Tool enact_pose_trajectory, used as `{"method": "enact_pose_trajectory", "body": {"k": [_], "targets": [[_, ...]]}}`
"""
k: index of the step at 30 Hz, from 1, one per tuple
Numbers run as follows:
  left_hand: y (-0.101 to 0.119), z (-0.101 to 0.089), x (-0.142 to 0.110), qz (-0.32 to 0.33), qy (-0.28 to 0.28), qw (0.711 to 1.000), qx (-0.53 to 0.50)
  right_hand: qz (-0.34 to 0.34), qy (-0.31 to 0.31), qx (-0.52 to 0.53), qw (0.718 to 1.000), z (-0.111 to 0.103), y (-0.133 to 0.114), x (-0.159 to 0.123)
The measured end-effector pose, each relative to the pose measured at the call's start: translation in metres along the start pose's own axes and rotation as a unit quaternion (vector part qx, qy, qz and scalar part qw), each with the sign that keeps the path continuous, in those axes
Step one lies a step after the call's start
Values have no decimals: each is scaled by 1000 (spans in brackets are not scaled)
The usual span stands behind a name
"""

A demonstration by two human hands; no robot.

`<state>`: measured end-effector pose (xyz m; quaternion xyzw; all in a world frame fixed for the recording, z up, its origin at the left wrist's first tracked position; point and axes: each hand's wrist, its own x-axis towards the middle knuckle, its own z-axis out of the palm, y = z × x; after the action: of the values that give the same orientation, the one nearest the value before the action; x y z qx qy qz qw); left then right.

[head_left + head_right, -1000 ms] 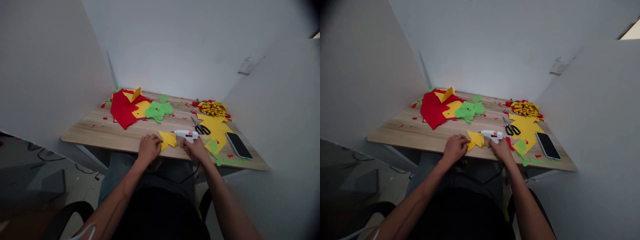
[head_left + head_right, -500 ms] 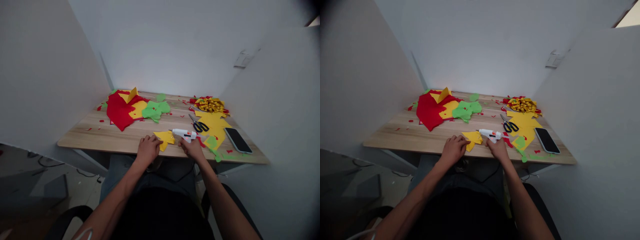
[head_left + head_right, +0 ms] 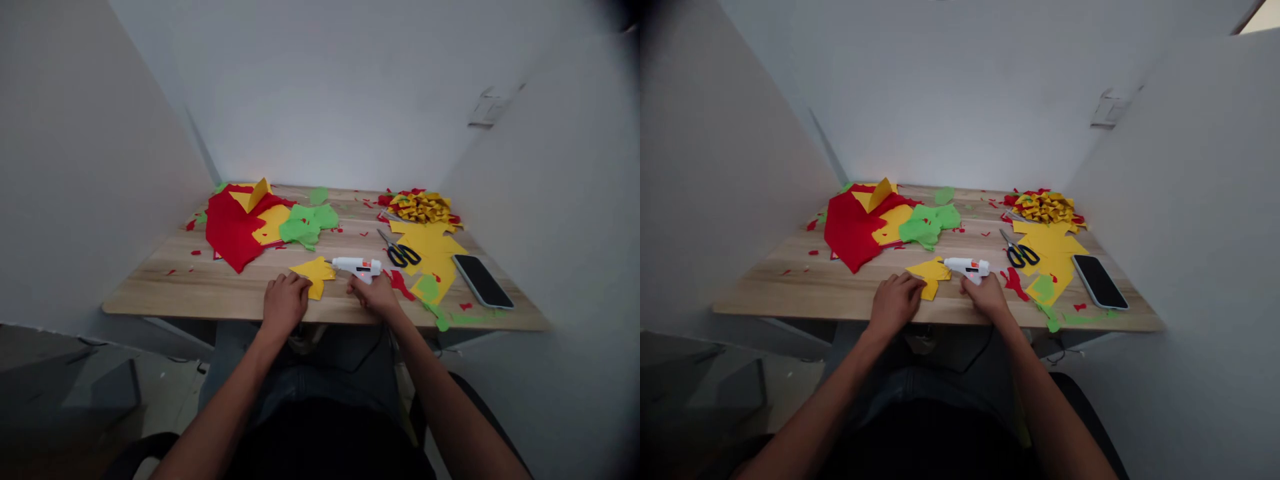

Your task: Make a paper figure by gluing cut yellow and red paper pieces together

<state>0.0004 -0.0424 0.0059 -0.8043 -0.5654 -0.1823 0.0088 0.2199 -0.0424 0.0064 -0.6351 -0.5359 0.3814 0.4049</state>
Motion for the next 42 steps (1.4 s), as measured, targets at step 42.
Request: {"method": "enact_pose_trajectory", "body": {"k": [42], "targets": [[-33, 19, 21, 83, 36, 986, -140, -51, -161, -182, 969, -36, -31, 42]]}}
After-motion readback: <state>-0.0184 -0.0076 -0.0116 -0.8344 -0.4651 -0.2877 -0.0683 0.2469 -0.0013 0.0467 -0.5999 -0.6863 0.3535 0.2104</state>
